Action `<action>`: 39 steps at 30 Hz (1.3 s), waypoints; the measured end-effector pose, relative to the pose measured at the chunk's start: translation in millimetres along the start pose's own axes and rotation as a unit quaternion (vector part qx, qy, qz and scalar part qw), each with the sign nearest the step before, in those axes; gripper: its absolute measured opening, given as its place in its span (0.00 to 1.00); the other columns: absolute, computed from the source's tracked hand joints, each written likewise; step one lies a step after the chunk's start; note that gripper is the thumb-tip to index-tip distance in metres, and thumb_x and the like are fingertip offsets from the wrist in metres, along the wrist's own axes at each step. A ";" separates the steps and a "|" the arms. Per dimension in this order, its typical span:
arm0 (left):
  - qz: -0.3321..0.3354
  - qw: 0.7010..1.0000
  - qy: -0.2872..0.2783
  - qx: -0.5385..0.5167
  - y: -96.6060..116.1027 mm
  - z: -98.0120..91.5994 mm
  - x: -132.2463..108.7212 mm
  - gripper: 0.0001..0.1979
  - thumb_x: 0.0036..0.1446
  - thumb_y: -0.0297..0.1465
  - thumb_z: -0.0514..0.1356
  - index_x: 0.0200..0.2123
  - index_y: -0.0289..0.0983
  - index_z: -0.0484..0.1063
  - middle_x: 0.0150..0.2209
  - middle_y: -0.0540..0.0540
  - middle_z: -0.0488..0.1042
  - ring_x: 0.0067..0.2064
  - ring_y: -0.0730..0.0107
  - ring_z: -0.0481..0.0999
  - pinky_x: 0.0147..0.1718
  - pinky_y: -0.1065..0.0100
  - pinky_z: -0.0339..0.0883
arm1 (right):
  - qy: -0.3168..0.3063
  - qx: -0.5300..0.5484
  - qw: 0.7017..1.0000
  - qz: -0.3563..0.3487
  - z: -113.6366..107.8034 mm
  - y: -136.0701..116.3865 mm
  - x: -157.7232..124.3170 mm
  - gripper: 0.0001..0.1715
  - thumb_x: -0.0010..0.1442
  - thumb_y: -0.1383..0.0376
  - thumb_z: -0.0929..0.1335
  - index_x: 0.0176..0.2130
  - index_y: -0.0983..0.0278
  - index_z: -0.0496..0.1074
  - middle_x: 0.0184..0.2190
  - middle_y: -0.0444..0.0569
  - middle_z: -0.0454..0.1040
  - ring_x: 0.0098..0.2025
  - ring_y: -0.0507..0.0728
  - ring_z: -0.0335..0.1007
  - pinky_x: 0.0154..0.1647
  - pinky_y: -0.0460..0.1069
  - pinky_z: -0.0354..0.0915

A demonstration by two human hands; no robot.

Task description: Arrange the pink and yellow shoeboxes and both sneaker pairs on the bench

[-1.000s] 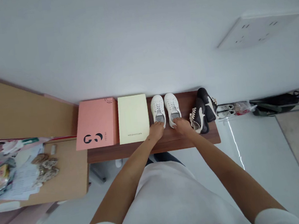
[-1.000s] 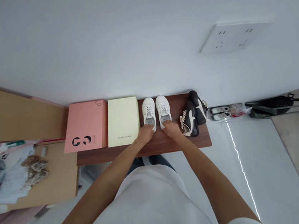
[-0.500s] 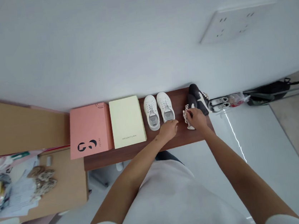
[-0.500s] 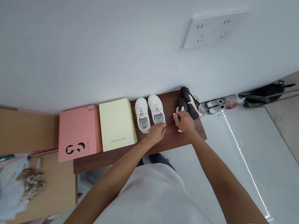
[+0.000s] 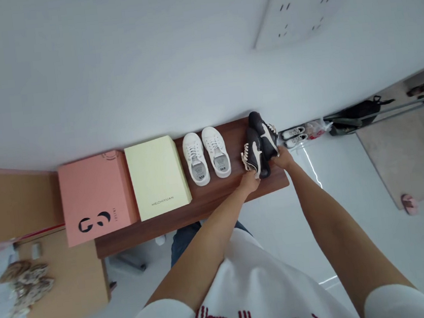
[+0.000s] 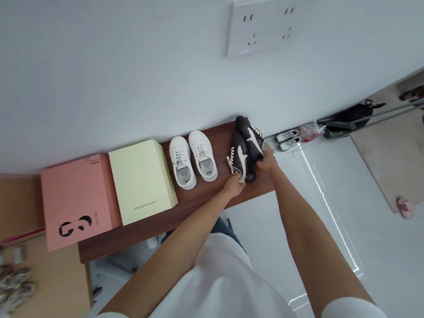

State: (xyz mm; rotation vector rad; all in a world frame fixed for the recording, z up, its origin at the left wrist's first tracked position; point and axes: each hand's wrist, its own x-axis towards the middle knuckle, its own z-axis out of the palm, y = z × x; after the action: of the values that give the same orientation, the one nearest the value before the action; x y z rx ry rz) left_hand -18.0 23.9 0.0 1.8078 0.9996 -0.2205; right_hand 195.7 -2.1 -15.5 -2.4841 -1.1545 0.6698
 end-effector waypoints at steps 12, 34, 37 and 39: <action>0.022 0.995 0.028 0.096 0.0 -17.9 -9.2 0.15 0.63 0.39 0.62 0.49 0.38 0.73 0.46 0.42 0.81 0.53 0.55 0.79 0.51 0.62 0.68 | -0.065 -0.100 0.985 -0.123 -14.0 -22.4 -7.2 0.23 0.56 0.60 0.73 0.50 0.64 0.74 0.44 0.54 0.78 0.46 0.64 0.74 0.49 0.55 0.69; 0.051 0.962 0.041 0.263 39.9 -65.8 26.2 0.14 0.65 0.28 0.58 0.53 0.35 0.73 0.47 0.36 0.79 0.54 0.54 0.78 0.55 0.58 0.67 | -0.121 -0.268 0.948 -0.122 -24.8 -58.6 -11.6 0.16 0.65 0.67 0.68 0.53 0.60 0.70 0.52 0.56 0.75 0.58 0.64 0.66 0.50 0.54 0.68; 0.047 0.962 0.039 0.265 43.9 -65.5 30.5 0.14 0.65 0.27 0.57 0.53 0.33 0.73 0.47 0.34 0.79 0.54 0.53 0.77 0.55 0.58 0.66 | -0.124 -0.264 0.949 -0.121 -21.8 -61.6 -9.1 0.15 0.65 0.68 0.68 0.52 0.61 0.69 0.53 0.57 0.75 0.60 0.64 0.65 0.51 0.55 0.68; 0.045 0.962 0.038 0.266 45.4 -65.3 32.6 0.14 0.65 0.26 0.57 0.53 0.32 0.73 0.47 0.34 0.79 0.55 0.53 0.77 0.56 0.58 0.66 | -0.125 -0.257 0.951 -0.116 -19.1 -61.8 -8.3 0.15 0.65 0.68 0.68 0.52 0.62 0.70 0.53 0.59 0.75 0.60 0.64 0.65 0.51 0.55 0.68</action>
State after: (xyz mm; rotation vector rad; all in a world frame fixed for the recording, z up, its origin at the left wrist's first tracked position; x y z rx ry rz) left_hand 16.8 89.4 43.6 2.3599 0.9676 -0.3943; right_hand 162.5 28.2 31.8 -2.6502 -1.8912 0.7016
